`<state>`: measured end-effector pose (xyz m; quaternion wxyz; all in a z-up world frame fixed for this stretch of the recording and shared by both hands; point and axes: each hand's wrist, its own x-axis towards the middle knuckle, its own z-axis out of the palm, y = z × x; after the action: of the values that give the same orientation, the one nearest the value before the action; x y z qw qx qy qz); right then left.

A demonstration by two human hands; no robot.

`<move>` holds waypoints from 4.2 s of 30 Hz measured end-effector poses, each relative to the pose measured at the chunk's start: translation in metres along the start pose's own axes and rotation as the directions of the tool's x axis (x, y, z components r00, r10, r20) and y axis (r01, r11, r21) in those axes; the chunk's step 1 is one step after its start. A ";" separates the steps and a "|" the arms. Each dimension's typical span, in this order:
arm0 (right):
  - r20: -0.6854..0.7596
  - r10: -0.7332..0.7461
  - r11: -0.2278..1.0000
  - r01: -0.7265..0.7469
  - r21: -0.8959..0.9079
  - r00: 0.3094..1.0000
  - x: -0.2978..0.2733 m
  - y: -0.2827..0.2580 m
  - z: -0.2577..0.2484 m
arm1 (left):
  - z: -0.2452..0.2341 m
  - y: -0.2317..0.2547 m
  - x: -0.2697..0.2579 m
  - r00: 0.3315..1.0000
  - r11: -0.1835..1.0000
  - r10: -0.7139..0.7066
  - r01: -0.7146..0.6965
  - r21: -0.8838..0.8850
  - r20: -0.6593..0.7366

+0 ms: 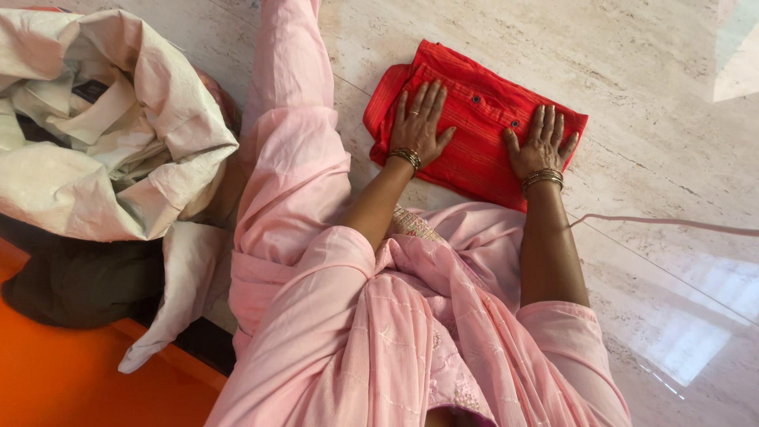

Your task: The person folds a red shirt and puts it into a bag, then spreads out a pair of dark trousers on the floor and smoothes the fabric by hand.

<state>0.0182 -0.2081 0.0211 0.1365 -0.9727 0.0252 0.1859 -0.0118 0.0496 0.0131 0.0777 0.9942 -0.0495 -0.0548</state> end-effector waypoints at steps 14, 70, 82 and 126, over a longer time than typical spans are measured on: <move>-0.102 0.463 0.875 -0.436 0.210 0.880 -0.026 0.074 0.007 | 0.013 0.066 0.001 0.939 0.947 0.316 -0.320 0.012 0.140; -0.025 -0.623 0.736 0.575 -0.357 0.782 -0.074 -0.155 0.046 | -0.014 -0.052 0.014 0.656 0.650 -0.557 -0.039 -0.759 -0.510; -0.049 -0.383 0.903 0.363 -0.229 0.922 -0.070 -0.115 0.025 | -0.040 -0.024 -0.019 0.989 0.958 -0.148 0.143 -0.249 0.000; -0.269 -0.186 0.981 0.193 0.003 0.945 0.009 -0.109 0.072 | 0.006 -0.002 -0.005 0.996 0.978 -0.033 0.016 -0.208 -0.080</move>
<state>0.0118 -0.0836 -0.0186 0.1630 -0.9847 -0.0475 0.0386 -0.0173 0.0516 0.0072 0.1823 0.9826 -0.0281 -0.0193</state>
